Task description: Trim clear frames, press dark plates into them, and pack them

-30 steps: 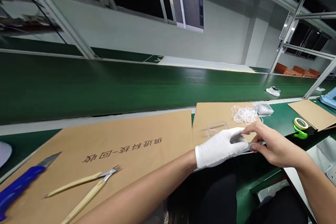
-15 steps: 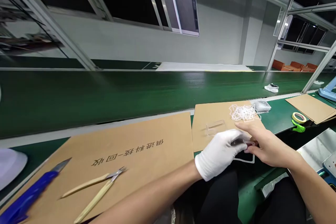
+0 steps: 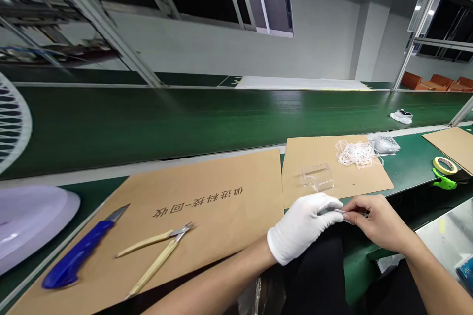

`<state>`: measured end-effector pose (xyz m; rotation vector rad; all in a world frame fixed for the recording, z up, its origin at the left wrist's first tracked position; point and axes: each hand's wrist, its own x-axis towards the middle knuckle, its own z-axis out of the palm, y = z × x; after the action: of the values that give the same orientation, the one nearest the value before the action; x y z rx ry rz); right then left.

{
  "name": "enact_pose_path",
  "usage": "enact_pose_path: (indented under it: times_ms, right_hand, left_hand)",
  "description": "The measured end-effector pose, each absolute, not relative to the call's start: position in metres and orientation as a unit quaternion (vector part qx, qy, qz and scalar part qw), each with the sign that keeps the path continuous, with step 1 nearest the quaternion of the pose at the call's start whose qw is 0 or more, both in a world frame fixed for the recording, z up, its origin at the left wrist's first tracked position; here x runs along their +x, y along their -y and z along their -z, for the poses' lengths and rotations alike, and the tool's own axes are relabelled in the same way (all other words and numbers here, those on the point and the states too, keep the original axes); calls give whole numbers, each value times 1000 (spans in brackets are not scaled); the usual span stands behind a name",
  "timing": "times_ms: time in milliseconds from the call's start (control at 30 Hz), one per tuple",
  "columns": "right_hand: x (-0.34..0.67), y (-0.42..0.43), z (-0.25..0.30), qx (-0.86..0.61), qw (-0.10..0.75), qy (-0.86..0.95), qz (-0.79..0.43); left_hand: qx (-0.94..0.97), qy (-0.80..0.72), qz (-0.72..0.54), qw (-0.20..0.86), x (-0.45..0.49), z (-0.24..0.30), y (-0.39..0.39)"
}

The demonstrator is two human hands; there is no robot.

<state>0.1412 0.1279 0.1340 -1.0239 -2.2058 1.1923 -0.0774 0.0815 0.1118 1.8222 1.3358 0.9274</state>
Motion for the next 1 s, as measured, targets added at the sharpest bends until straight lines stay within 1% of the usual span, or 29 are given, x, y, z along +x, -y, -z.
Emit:
enact_pose_path:
  times_ms: [167,267,467,633,1000]
  right_hand:
    - [132,-151,-120,-362,169,792,-462]
    - [130,-173,-104,-380,163,785,-462]
    - [109,-217,-80,-382,211,738,-514]
    - [83,-247,-77,-366,270,727,-515]
    - [60,-279,-67,-357,272,700,-555]
  left_hand:
    - [655,-546,-383,354,-94,-105,-90]
    - [625,-580,-388,350,-111,-102,-101]
    - [558,-630,-395,366,-139,-97,-127]
    - [513,-667,-403,361,-152,-98,-147]
    - [476,-672,-423,379,-166,-86,-165]
